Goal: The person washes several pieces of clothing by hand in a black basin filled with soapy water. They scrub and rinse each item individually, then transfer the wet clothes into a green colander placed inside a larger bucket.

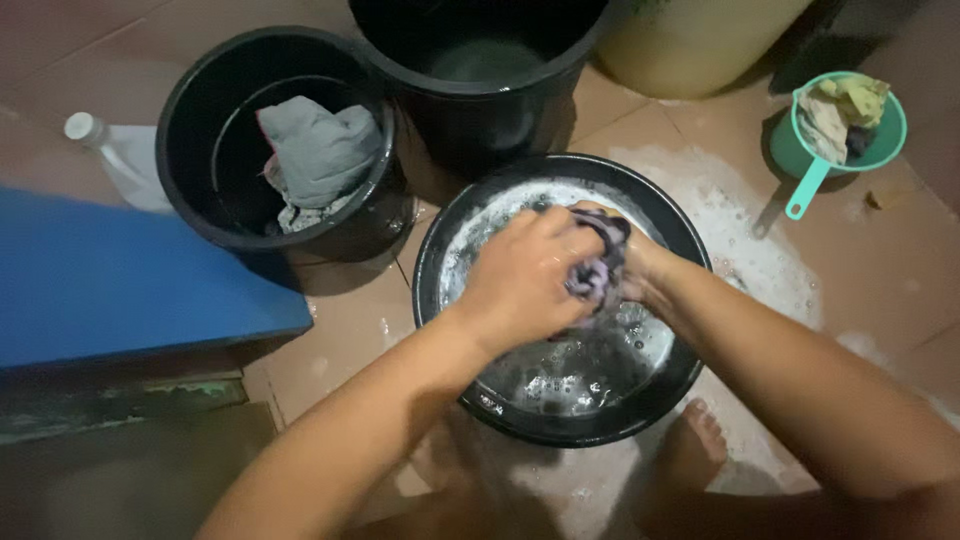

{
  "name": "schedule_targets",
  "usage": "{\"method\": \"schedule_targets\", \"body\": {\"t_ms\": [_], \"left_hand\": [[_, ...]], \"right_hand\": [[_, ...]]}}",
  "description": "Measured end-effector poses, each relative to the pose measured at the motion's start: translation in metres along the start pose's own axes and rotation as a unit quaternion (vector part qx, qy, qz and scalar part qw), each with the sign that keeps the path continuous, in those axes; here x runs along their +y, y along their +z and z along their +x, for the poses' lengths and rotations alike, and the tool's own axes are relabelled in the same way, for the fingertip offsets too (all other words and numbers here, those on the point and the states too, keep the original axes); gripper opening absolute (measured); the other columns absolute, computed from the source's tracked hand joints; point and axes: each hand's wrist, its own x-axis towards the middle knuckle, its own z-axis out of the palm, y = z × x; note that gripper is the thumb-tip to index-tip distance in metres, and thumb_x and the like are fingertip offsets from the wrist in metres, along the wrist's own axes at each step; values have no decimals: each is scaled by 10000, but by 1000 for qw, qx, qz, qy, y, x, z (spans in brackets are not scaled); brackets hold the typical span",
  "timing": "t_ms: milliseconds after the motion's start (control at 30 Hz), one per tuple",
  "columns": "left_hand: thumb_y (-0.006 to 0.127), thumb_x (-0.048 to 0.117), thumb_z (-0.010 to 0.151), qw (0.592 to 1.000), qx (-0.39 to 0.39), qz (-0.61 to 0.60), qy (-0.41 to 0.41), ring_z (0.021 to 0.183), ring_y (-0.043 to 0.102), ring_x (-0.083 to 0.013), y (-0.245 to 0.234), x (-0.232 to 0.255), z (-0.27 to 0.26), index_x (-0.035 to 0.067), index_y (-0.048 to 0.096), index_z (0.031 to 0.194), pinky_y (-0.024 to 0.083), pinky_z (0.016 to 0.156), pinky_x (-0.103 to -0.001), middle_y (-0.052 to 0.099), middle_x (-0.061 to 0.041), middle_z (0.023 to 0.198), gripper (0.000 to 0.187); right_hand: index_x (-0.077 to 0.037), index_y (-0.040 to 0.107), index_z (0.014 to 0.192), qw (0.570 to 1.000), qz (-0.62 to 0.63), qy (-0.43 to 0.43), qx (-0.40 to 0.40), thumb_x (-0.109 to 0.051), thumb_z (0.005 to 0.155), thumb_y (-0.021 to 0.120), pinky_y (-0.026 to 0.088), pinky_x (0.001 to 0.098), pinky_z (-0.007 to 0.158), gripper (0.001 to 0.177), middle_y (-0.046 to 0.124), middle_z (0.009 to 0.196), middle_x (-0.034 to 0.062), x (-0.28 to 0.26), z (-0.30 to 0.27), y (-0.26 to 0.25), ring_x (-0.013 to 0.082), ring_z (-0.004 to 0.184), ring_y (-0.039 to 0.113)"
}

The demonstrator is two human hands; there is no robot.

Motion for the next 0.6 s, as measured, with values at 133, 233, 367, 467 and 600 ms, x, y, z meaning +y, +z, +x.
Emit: {"method": "schedule_targets", "body": {"t_ms": [133,233,367,467,600], "left_hand": [[842,286,672,999,-41,9,12,966,612,-328,-13,8,1,191,715,1013,540,808,-450,642,-49,1086,376],[832,285,670,1000,-20,-8,18,972,627,-338,-9,-2,-18,175,711,1052,548,834,-445,655,-78,1115,415],[818,262,721,990,47,-97,-92,969,704,-311,7,-57,-30,143,713,984,573,858,-383,722,-109,1016,308],[778,234,724,883,172,-239,-366,790,669,-237,-8,-111,-38,73,652,1064,551,682,-378,702,-97,906,397],[697,181,780,726,335,-442,-406,749,692,-231,-67,-165,-42,25,624,1045,620,627,-398,679,-95,897,316]], "right_hand": [[-141,672,1066,1000,-16,-1,-26,-139,948,584,628,349,681,146,738,963,90,-4,-7,2,186,797,745],[-109,666,1040,998,41,41,-39,-241,1015,595,640,373,671,152,719,938,94,11,3,-1,203,777,738],[-83,682,1115,996,71,36,37,-409,1002,517,597,462,830,383,750,1027,119,20,15,32,252,877,727],[-116,640,1289,995,41,36,79,-552,957,462,522,521,992,576,715,1227,105,2,13,83,275,1083,677],[-140,384,1545,994,79,-59,-51,-664,906,531,496,546,1068,839,424,1577,161,-19,24,145,363,1392,491]]}}
